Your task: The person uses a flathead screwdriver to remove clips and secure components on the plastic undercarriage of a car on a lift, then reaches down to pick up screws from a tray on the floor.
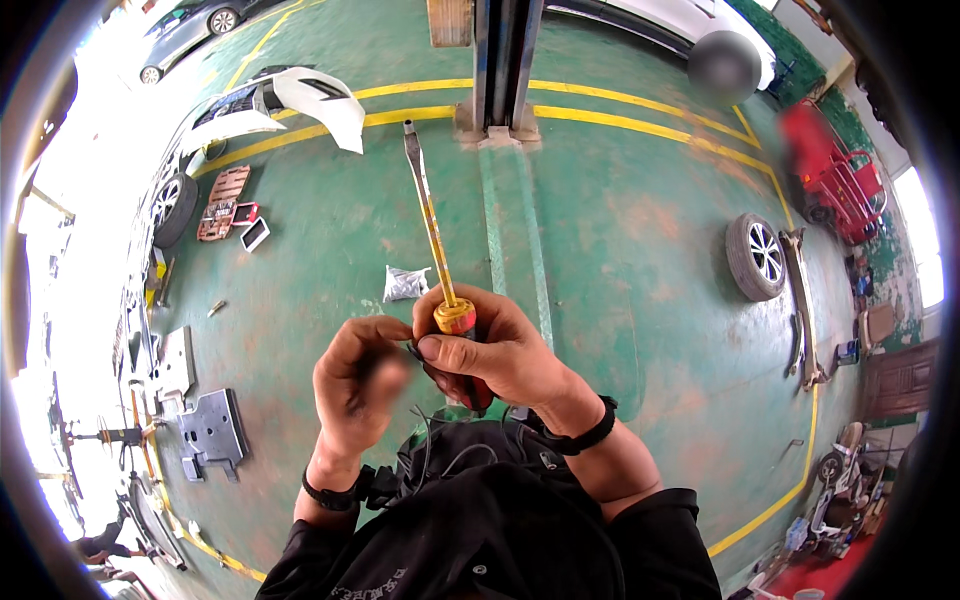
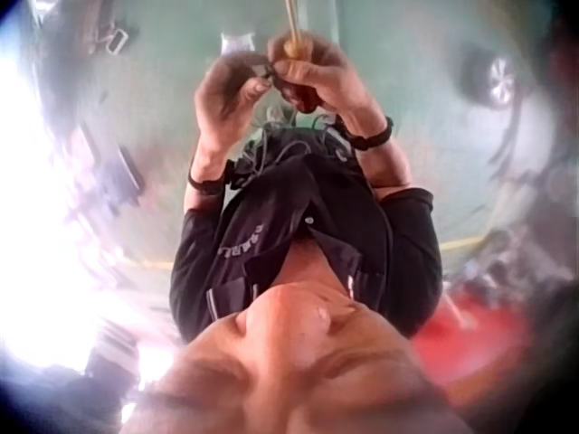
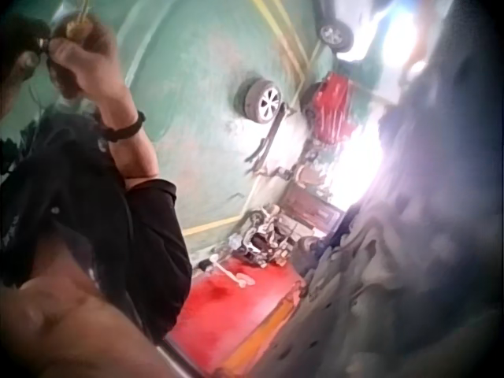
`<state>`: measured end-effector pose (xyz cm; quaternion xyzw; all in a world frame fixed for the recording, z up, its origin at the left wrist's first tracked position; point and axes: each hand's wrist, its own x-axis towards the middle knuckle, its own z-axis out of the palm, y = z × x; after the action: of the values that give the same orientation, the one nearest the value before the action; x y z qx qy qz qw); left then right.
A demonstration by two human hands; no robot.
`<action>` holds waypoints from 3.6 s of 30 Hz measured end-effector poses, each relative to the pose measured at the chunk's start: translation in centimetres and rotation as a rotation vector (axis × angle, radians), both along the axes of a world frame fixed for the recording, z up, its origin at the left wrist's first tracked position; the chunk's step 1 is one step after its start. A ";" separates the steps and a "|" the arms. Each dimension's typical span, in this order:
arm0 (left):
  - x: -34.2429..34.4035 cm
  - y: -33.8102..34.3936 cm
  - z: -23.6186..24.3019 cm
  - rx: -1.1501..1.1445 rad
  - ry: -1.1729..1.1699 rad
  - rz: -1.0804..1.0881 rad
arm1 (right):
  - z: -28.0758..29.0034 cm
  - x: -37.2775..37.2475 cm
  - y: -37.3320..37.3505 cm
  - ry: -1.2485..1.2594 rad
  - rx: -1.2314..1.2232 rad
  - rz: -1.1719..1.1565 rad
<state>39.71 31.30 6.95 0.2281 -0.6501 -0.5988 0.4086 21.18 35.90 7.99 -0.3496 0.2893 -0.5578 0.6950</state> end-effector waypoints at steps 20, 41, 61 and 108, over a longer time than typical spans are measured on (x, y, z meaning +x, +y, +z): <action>-4.4 -1.7 3.4 -0.596 -0.140 0.108 | 2.2 -2.8 3.5 0.235 -0.182 -0.311; -4.0 -2.5 3.5 -0.382 -0.075 0.002 | 2.4 -1.6 2.3 0.361 -0.353 -0.494; -4.6 -5.6 7.5 -0.723 -0.208 -0.162 | 4.5 -3.9 0.9 0.189 -0.306 -0.316; -22.9 -4.2 33.3 -0.520 0.430 -0.279 | 28.6 -18.3 -5.2 0.267 -1.315 -1.752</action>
<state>16.79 27.11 40.28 -0.1052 -0.7046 -0.4978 0.4946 2.89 30.67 36.61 -0.3825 0.1564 -0.8600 -0.2995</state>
